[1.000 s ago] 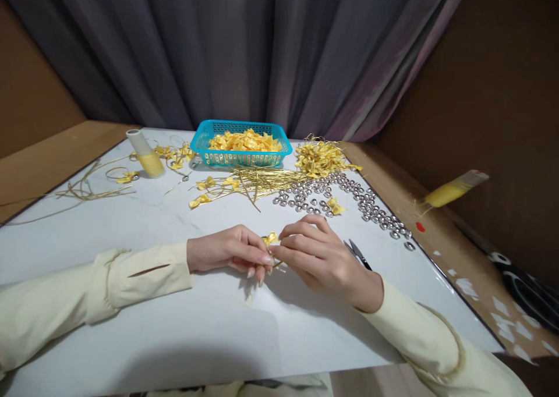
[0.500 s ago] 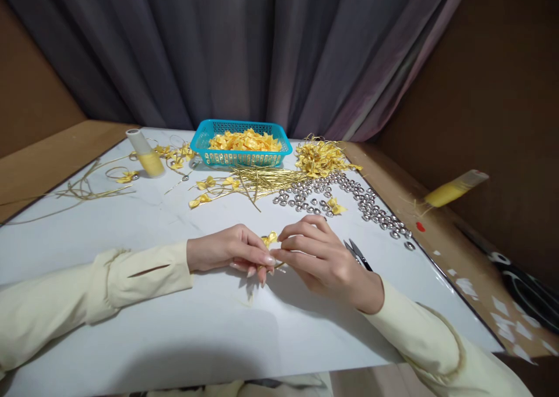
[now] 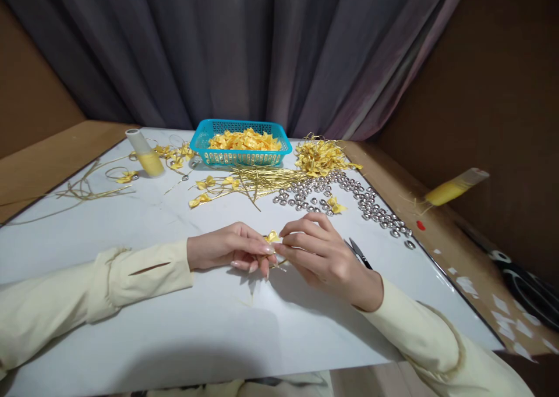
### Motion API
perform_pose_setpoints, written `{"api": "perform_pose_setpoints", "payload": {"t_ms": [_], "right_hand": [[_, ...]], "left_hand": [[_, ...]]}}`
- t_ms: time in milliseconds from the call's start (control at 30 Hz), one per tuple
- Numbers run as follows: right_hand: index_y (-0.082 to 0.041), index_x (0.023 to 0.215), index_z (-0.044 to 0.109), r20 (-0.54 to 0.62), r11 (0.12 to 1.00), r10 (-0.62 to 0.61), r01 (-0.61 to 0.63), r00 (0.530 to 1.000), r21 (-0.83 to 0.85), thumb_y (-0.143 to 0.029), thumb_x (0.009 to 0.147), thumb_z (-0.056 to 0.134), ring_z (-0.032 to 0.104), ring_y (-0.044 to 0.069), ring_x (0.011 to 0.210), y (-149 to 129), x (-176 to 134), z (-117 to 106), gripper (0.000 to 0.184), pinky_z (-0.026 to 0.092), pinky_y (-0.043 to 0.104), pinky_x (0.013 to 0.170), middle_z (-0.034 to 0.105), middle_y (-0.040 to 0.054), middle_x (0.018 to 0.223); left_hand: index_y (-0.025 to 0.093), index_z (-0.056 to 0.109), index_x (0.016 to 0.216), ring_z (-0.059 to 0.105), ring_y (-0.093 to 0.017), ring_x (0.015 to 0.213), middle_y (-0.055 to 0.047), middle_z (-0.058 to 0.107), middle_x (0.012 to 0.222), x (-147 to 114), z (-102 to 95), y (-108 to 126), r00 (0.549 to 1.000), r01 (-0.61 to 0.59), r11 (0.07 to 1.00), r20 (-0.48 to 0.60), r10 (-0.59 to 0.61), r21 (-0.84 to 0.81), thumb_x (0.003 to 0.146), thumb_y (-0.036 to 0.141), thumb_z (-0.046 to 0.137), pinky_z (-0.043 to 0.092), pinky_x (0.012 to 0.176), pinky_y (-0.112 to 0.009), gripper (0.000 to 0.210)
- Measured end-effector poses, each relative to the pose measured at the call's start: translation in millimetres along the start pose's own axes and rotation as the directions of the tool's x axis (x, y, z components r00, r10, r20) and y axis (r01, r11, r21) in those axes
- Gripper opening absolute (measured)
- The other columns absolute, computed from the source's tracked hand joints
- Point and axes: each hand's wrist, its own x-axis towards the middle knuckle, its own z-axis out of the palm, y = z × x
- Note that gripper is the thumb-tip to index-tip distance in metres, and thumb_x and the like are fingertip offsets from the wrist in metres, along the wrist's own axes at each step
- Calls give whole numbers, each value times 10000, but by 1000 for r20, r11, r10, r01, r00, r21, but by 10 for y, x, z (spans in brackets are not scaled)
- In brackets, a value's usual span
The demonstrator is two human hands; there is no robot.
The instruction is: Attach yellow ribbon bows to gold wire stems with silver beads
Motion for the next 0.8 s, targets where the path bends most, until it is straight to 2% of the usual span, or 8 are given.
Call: {"api": "perform_pose_setpoints", "payload": {"t_ms": [367,667,733,800], "right_hand": [[-123,885,609,-27,999,29,-30,999,-27,-19,856,473,599,166,833,18,-2,29,173,421,341,735,675,58,744],[-88,926,600,6,995,-66,66,998,-71,-24,877,451,597,189,878,23,-4,-1,170,409,360,757,670,73,739],[-93,925,608,7,999,-39,39,999,-30,-29,871,462,596,190,882,24,-6,0,168,404,363,761,671,76,755],[-117,907,620,33,994,67,-69,997,79,-46,855,495,591,192,878,25,1,-13,153,401,369,769,671,67,776]], "left_hand": [[93,729,715,392,-29,401,-67,671,589,8,-9,-3,1000,4,1000,-28,-4,4,729,254,702,207,383,-166,164],[82,725,729,390,-40,412,-65,657,581,-1,-14,-12,999,5,1000,-54,-5,-6,713,280,713,206,381,-172,198],[84,724,721,394,-46,416,-63,656,577,2,-12,-12,998,0,1000,-55,0,2,711,280,713,206,382,-179,197],[87,723,713,394,-48,414,-60,657,576,4,-7,-11,999,-6,1000,-53,7,17,713,274,711,205,383,-184,187]]}}
